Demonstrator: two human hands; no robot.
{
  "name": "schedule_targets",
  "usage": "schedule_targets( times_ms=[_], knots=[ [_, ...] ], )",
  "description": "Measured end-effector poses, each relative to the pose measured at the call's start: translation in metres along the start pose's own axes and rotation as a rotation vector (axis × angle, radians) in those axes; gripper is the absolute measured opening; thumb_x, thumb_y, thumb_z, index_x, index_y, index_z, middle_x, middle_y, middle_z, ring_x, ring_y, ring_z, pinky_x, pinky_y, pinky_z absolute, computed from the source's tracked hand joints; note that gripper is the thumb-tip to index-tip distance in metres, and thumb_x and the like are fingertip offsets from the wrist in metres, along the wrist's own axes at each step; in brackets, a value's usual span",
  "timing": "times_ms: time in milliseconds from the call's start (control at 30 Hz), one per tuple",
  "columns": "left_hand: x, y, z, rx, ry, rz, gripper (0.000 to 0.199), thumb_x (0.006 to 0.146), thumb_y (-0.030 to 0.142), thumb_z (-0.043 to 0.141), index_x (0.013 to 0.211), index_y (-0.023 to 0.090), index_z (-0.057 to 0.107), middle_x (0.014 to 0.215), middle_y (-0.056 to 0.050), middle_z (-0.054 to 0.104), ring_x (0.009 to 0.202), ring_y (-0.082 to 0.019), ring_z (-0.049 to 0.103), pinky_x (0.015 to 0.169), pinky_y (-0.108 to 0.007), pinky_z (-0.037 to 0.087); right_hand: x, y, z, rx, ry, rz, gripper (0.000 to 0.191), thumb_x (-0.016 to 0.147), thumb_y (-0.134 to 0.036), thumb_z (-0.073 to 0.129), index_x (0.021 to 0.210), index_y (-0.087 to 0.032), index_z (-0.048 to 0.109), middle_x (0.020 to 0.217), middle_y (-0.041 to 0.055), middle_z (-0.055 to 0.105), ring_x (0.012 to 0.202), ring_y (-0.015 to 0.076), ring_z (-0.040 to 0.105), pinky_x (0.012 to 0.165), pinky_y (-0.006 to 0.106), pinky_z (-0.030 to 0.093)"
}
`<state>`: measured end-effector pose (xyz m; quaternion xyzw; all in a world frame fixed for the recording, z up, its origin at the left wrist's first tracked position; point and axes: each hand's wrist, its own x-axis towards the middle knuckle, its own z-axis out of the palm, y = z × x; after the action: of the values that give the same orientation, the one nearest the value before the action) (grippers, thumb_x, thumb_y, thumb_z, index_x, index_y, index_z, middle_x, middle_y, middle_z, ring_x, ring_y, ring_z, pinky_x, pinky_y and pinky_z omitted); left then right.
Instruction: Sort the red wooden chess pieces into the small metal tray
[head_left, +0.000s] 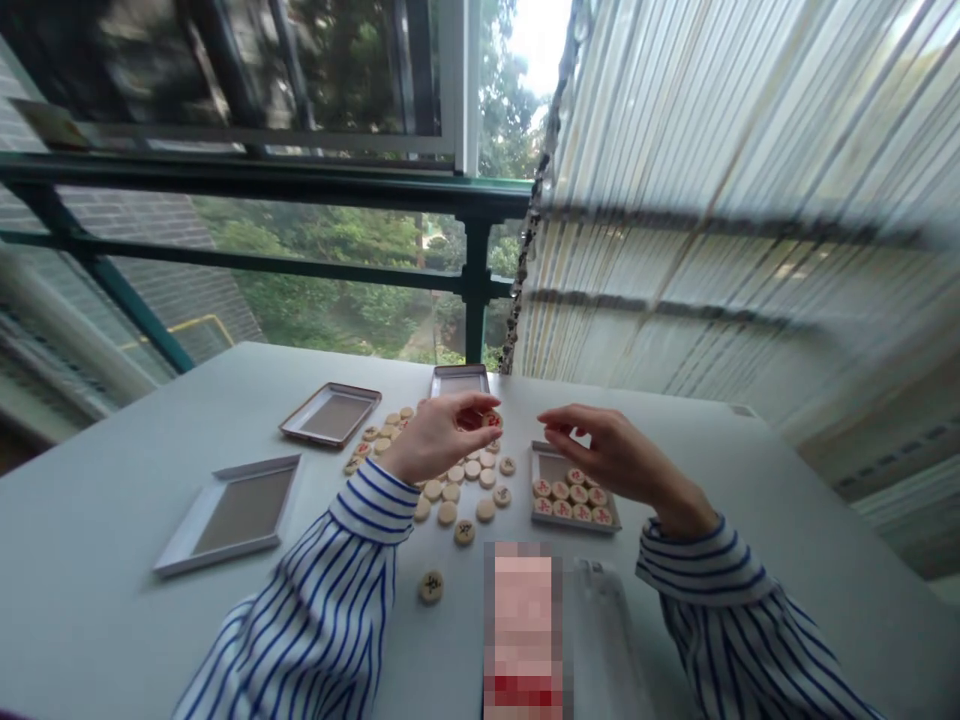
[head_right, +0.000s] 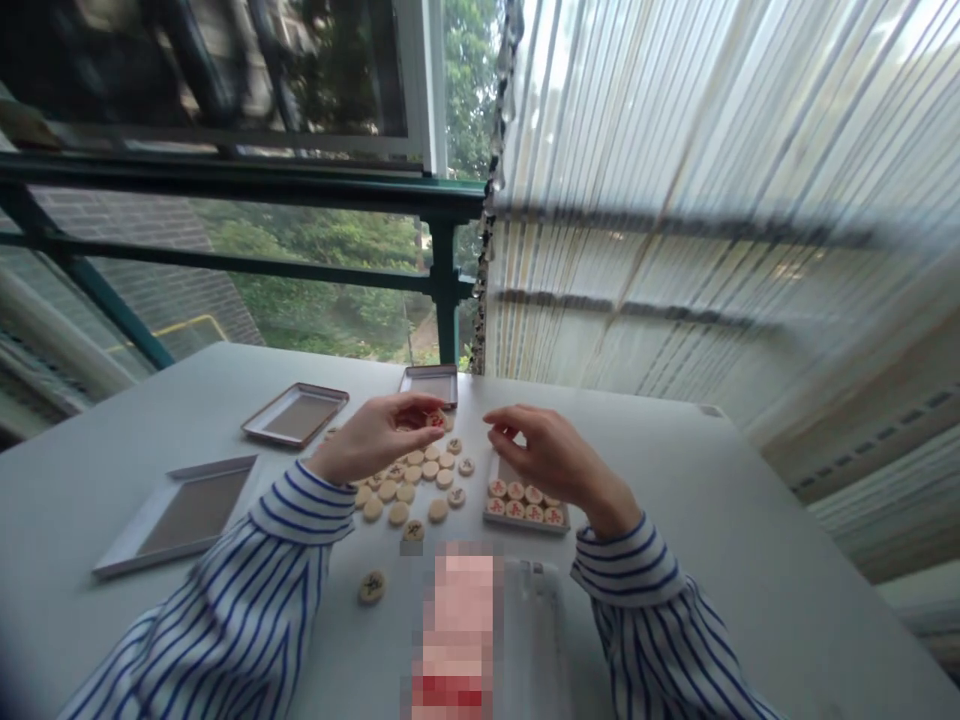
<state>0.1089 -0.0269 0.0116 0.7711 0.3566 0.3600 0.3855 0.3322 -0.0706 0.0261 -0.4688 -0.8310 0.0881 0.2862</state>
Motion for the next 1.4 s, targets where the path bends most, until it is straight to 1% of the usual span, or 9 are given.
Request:
schedule_targets(
  times_ms=[133, 267, 400, 533, 700, 867, 1100, 1267, 1400],
  knots=[
    [0.016, 0.004, 0.018, -0.084, -0.028, 0.024, 0.04, 0.072, 0.027, 0.062, 0.107, 0.012, 0.054, 0.09, -0.008, 0.065, 0.076, -0.014, 0.061, 0.073, -0.031, 0.052, -0.003, 0.007, -0.005, -0.004, 0.022, -0.002, 0.024, 0.083, -0.024, 0.048, 0.102, -0.019, 0.062, 0.091, 0.0038, 0.066, 0.074, 0.0112, 0.059, 0.069, 0.025, 0.046],
    [0.027, 0.001, 0.036, -0.099, -0.044, 0.049, 0.039, 0.072, 0.029, 0.062, 0.106, 0.012, 0.054, 0.089, -0.008, 0.064, 0.076, -0.014, 0.061, 0.074, -0.033, 0.052, -0.003, 0.013, -0.008, 0.024, 0.07, 0.005, 0.024, 0.082, -0.024, 0.048, 0.1, -0.018, 0.063, 0.088, 0.0041, 0.066, 0.071, 0.0111, 0.058, 0.065, 0.025, 0.046],
    [0.03, -0.004, 0.045, -0.104, -0.058, 0.044, 0.035, 0.071, 0.028, 0.063, 0.101, 0.013, 0.054, 0.085, -0.006, 0.063, 0.077, -0.015, 0.061, 0.075, -0.034, 0.051, -0.002, 0.018, -0.005, 0.062, 0.109, 0.039, 0.021, 0.082, -0.025, 0.049, 0.094, -0.017, 0.064, 0.082, 0.0034, 0.066, 0.066, 0.0103, 0.056, 0.061, 0.025, 0.045],
    [0.03, -0.007, 0.048, -0.15, -0.067, 0.017, 0.031, 0.07, 0.026, 0.064, 0.096, 0.013, 0.052, 0.083, -0.005, 0.063, 0.076, -0.015, 0.062, 0.072, -0.033, 0.051, -0.001, 0.021, 0.0, 0.118, 0.091, 0.056, 0.02, 0.081, -0.026, 0.051, 0.093, -0.017, 0.065, 0.081, 0.0029, 0.066, 0.066, 0.0101, 0.056, 0.06, 0.024, 0.045],
    [0.029, -0.008, 0.053, -0.217, -0.106, -0.021, 0.032, 0.07, 0.024, 0.065, 0.095, 0.015, 0.047, 0.08, -0.005, 0.064, 0.077, -0.016, 0.063, 0.07, -0.033, 0.051, 0.002, 0.022, 0.004, 0.183, 0.054, 0.091, 0.021, 0.081, -0.031, 0.052, 0.09, -0.018, 0.066, 0.081, 0.0027, 0.067, 0.062, 0.0095, 0.056, 0.057, 0.023, 0.044],
    [0.029, -0.007, 0.058, -0.26, -0.133, -0.041, 0.033, 0.069, 0.021, 0.066, 0.093, 0.015, 0.044, 0.081, -0.006, 0.066, 0.078, -0.017, 0.064, 0.069, -0.032, 0.051, 0.002, 0.021, 0.004, 0.261, 0.037, 0.105, 0.02, 0.082, -0.03, 0.052, 0.088, -0.018, 0.067, 0.079, 0.0018, 0.068, 0.061, 0.0089, 0.056, 0.055, 0.022, 0.043],
    [0.027, -0.003, 0.059, -0.216, -0.124, -0.017, 0.03, 0.069, 0.021, 0.065, 0.088, 0.016, 0.043, 0.077, -0.004, 0.065, 0.074, -0.016, 0.064, 0.068, -0.032, 0.051, 0.001, 0.023, 0.004, 0.304, 0.008, 0.089, 0.016, 0.079, -0.026, 0.055, 0.085, -0.018, 0.068, 0.079, 0.0017, 0.069, 0.063, 0.0094, 0.057, 0.056, 0.022, 0.043],
    [0.028, -0.005, 0.058, -0.224, -0.143, -0.04, 0.029, 0.069, 0.022, 0.066, 0.087, 0.016, 0.044, 0.078, -0.004, 0.065, 0.075, -0.016, 0.063, 0.066, -0.03, 0.05, 0.002, 0.021, 0.003, 0.299, 0.019, 0.116, 0.015, 0.078, -0.024, 0.056, 0.084, -0.017, 0.067, 0.079, 0.0023, 0.069, 0.067, 0.0108, 0.059, 0.058, 0.024, 0.045],
    [0.028, -0.004, 0.055, -0.291, -0.157, -0.059, 0.03, 0.068, 0.022, 0.067, 0.087, 0.015, 0.044, 0.08, -0.005, 0.065, 0.076, -0.016, 0.063, 0.066, -0.03, 0.05, 0.003, 0.018, 0.003, 0.386, 0.057, 0.154, 0.015, 0.077, -0.023, 0.056, 0.085, -0.015, 0.066, 0.08, 0.0043, 0.069, 0.071, 0.0129, 0.062, 0.061, 0.026, 0.048]
  ],
)
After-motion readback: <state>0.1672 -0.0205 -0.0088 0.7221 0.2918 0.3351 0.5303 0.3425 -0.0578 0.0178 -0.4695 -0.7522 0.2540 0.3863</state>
